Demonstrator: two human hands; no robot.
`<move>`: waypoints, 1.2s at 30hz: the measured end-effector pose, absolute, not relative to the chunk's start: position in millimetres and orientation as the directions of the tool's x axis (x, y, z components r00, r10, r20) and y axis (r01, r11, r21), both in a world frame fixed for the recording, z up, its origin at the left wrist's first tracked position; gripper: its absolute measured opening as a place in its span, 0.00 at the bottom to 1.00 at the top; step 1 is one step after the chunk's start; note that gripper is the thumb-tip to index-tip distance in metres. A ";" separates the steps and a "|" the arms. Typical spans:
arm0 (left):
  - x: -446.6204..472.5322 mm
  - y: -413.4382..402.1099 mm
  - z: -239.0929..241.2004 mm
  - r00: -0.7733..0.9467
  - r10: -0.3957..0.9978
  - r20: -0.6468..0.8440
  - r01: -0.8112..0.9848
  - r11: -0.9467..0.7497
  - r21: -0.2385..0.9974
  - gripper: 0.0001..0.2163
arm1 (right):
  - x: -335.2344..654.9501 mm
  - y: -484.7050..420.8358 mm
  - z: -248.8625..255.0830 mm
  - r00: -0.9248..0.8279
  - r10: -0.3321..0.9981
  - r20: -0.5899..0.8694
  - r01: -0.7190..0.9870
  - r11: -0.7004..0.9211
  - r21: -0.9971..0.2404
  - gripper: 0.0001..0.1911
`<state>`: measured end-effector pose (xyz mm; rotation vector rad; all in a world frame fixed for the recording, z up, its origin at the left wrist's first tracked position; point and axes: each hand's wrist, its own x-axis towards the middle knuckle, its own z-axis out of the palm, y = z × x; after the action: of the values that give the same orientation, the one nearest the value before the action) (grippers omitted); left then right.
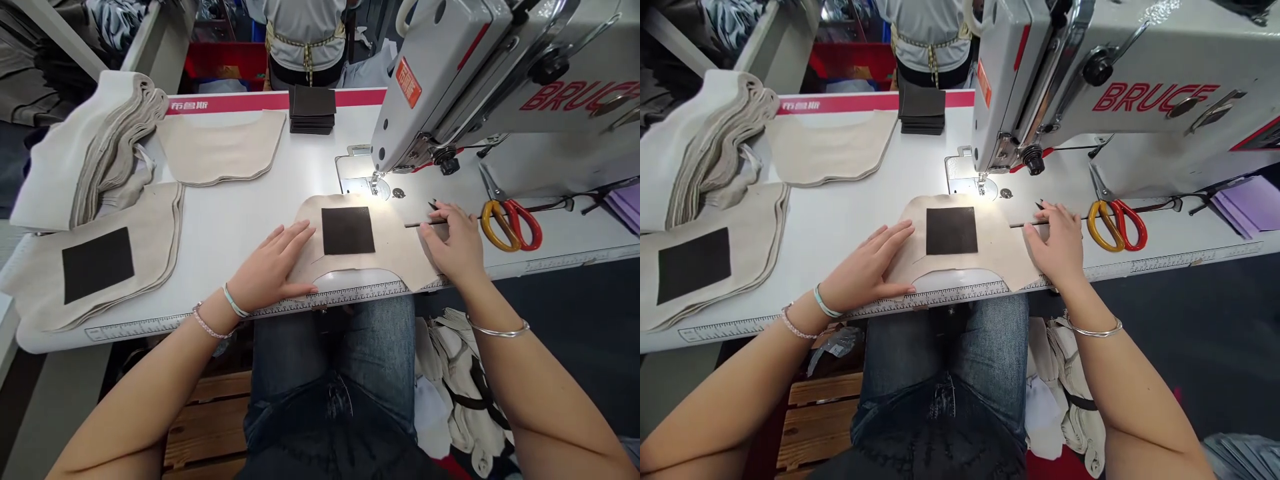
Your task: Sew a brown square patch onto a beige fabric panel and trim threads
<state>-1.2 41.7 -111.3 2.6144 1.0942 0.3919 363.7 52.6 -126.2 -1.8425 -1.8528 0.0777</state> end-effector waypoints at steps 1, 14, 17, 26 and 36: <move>-1.0 41.7 -112.0 0.676 0.723 0.143 0.649 -0.676 0.350 0.45 | 363.9 54.2 -126.5 0.077 0.948 0.310 0.920 0.051 -0.388 0.15; 10.4 46.1 -101.2 0.717 0.683 0.142 0.663 -0.730 0.162 0.34 | 366.7 58.0 -122.4 0.035 0.936 0.350 0.955 0.072 -0.289 0.20; 31.3 59.4 -95.2 0.783 0.599 0.166 0.590 -0.801 0.107 0.26 | 361.7 53.3 -118.3 -0.163 0.859 0.485 0.910 0.321 -0.262 0.16; 77.6 97.7 -99.6 0.854 0.508 0.111 0.494 -0.859 0.133 0.31 | 327.9 53.6 -105.2 -0.709 0.642 0.292 0.593 0.766 -0.247 0.21; 84.2 105.5 -102.3 0.852 0.508 0.125 0.492 -0.859 0.140 0.28 | 339.5 72.5 -104.0 -0.734 0.629 0.256 0.573 0.776 -0.264 0.19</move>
<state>84.2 105.5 -102.3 2.9241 0.7914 0.2405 339.5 72.5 -104.0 -0.9218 -2.6384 0.2390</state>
